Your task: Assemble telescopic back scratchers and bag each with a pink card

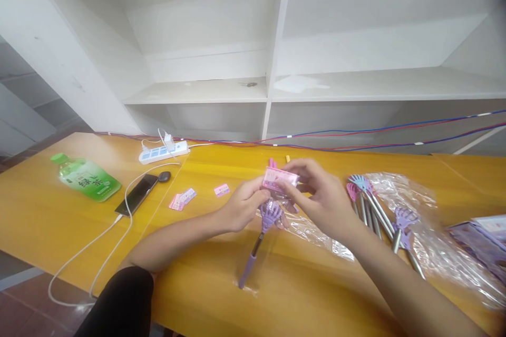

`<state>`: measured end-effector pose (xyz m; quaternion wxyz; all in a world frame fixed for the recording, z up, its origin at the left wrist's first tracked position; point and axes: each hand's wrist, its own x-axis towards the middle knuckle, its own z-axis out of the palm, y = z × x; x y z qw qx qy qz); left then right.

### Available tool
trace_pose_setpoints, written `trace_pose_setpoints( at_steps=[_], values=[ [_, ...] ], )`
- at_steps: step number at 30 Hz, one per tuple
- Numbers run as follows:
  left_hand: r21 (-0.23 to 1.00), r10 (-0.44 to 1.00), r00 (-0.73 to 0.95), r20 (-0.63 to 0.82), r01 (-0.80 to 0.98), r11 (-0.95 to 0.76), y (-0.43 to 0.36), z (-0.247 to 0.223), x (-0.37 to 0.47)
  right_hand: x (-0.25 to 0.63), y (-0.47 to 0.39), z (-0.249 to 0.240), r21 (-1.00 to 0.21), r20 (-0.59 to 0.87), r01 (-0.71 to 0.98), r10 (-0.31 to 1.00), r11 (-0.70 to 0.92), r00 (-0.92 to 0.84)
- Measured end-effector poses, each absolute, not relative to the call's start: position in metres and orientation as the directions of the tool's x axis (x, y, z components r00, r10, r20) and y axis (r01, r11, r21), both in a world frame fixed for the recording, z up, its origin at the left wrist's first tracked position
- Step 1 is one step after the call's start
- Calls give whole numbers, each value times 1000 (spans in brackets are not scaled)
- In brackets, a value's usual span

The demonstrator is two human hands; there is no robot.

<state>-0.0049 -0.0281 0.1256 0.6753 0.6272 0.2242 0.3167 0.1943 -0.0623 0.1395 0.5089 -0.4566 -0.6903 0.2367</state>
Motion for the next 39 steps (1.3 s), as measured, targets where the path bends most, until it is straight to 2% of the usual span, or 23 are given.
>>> trace_pose_setpoints(
  at_steps=[2, 6, 11, 14, 17, 20, 22, 24, 27, 31, 33, 35, 37, 39],
  values=[
    [991, 737, 663, 127, -117, -66, -27, 126, -5, 189, -63, 138, -820, 417, 397, 906, 412, -80],
    [987, 764, 627, 151, -52, -152, -22, 125, -4, 185, -63, 137, -834, 403, 385, 913, 395, -64],
    [989, 762, 633, 135, -38, -144, -20, 127, -3, 183, -62, 135, -922, 296, 234, 951, 308, -84],
    [978, 742, 647, 174, -24, -209, -20, 127, -4, 187, -58, 133, -936, 280, 195, 955, 293, -93],
    [967, 771, 608, 191, 21, -256, -12, 120, -4, 197, -54, 134, -876, 319, 354, 944, 327, -82],
    [975, 843, 507, 181, 20, -222, 2, 107, -2, 207, -52, 137, -685, 407, 657, 913, 316, -15],
    [981, 881, 439, 178, -9, -194, 11, 98, 0, 208, -55, 137, -610, 347, 748, 937, 259, -42],
    [985, 910, 378, 171, -50, -164, 16, 93, 2, 202, -63, 131, -635, 184, 738, 973, 229, -143],
    [984, 911, 374, 171, -100, -144, 17, 90, 4, 183, -79, 108, -757, -36, 633, 957, 161, -287],
    [984, 896, 410, 172, -120, -134, 12, 90, 4, 159, -103, 68, -911, -228, 403, 919, -84, -323],
    [977, 898, 387, 210, -103, -184, 11, 91, 4, 155, -114, 55, -938, -240, 317, 921, -138, -308],
    [962, 886, 374, 274, -121, -246, 13, 93, 3, 161, -125, 49, -947, -193, 304, 942, -105, -276],
    [944, 864, 384, 325, -184, -273, 16, 98, 0, 179, -135, 50, -933, -140, 355, 968, -59, -208],
    [930, 851, 386, 357, -233, -284, 20, 103, -3, 209, -144, 55, -878, -114, 474, 991, -69, -69]
  ],
)
